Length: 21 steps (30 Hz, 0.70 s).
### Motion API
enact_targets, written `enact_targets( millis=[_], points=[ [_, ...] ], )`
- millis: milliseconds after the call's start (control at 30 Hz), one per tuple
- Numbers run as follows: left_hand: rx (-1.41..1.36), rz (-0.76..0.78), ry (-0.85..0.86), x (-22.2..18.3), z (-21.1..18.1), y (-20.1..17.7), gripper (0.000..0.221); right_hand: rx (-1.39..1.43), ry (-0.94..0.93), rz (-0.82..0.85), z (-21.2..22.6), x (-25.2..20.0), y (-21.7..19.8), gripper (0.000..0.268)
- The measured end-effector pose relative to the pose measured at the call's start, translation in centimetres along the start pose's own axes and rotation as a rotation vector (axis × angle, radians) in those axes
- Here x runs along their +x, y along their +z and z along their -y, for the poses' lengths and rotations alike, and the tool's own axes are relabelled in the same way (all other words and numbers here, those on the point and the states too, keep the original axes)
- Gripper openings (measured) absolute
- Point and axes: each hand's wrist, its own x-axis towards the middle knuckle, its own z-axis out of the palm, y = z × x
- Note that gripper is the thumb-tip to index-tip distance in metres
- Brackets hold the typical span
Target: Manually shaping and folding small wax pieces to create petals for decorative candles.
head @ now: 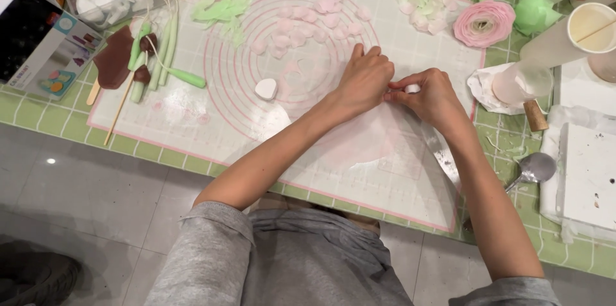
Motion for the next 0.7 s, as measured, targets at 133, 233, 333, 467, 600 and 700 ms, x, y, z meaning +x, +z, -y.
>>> enact_targets(
  millis=[133, 233, 333, 467, 600, 700],
  points=[
    [0.003, 0.034, 0.004, 0.5, 0.0, -0.1, 0.026, -0.042, 0.044, 0.03, 0.1, 0.6, -0.3, 0.024],
    [-0.028, 0.086, -0.019, 0.6, -0.2, -0.4, 0.025, 0.017, -0.014, 0.024, -1.8, 1.0, 0.3, 0.021],
    [-0.055, 0.1, -0.01, 0.8, -0.1, -0.4, 0.025, 0.048, -0.082, -0.006, -2.4, 1.1, 0.4, 0.018],
    [-0.02, 0.069, 0.018, 0.4, 0.5, 0.7, 0.022, 0.074, -0.068, -0.012, -1.8, 0.5, 0.6, 0.019],
    [0.024, -0.008, 0.061, -0.5, 0.3, 1.0, 0.021, 0.129, -0.096, -0.033, -1.4, -0.3, 0.5, 0.02],
    [0.022, 0.036, 0.013, -0.3, 0.3, -1.0, 0.023, 0.211, -0.079, -0.036, -2.4, -0.5, 0.7, 0.026]
  ],
)
